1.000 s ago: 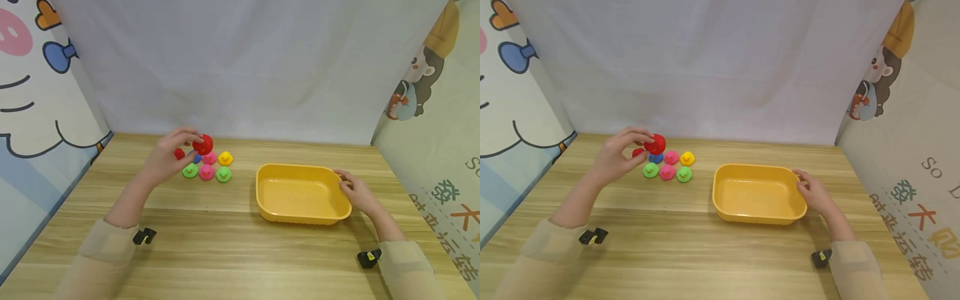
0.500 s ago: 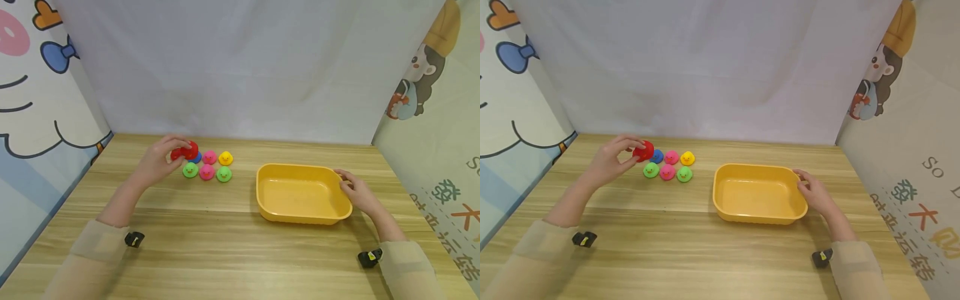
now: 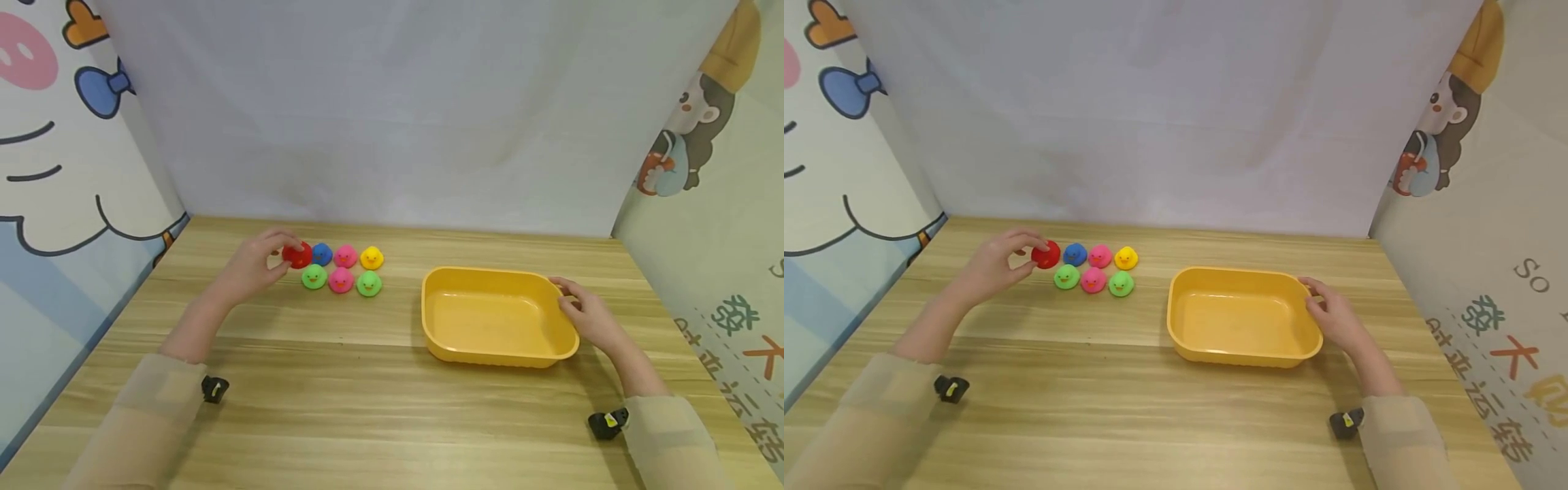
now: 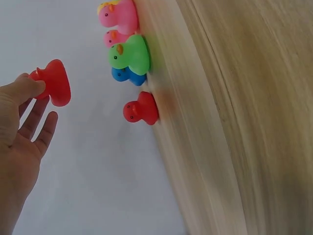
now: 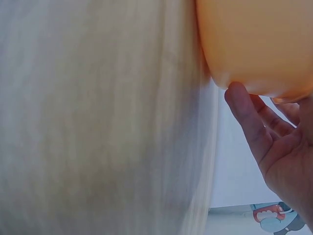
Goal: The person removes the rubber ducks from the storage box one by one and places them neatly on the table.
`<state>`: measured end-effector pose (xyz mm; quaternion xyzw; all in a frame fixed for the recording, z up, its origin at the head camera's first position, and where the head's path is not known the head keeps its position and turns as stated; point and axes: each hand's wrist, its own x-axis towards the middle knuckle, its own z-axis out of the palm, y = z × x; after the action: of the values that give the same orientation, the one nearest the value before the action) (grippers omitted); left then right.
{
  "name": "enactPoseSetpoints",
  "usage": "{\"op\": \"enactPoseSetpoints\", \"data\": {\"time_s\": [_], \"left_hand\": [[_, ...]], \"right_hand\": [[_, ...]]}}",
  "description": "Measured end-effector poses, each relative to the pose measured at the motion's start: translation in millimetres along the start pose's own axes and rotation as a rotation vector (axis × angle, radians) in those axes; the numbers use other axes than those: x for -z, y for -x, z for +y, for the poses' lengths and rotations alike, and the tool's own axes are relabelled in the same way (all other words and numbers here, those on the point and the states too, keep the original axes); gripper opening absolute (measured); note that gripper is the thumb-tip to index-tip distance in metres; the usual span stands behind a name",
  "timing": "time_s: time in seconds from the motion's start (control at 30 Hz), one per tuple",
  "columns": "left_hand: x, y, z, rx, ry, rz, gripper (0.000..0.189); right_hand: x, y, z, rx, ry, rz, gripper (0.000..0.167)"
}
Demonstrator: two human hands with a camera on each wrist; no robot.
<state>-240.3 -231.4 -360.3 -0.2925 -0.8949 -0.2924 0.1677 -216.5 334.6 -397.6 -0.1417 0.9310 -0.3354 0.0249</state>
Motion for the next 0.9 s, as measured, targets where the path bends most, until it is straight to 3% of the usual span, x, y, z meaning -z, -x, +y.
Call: {"op": "enactPoseSetpoints", "data": {"time_s": [0.4, 0.9], "left_hand": [[-4.6, 7.9, -28.8, 0.107, -0.026, -0.106, 0.026], [-8.6, 8.8, -49.7, 0.226, -0.008, -0.217, 0.024]], "right_hand": [[-1.0, 0.6, -0.1, -0.011, 0.012, 0.005, 0.044], [0.3, 1.2, 0.1, -0.027, 0.014, -0.006, 0.045]]}}
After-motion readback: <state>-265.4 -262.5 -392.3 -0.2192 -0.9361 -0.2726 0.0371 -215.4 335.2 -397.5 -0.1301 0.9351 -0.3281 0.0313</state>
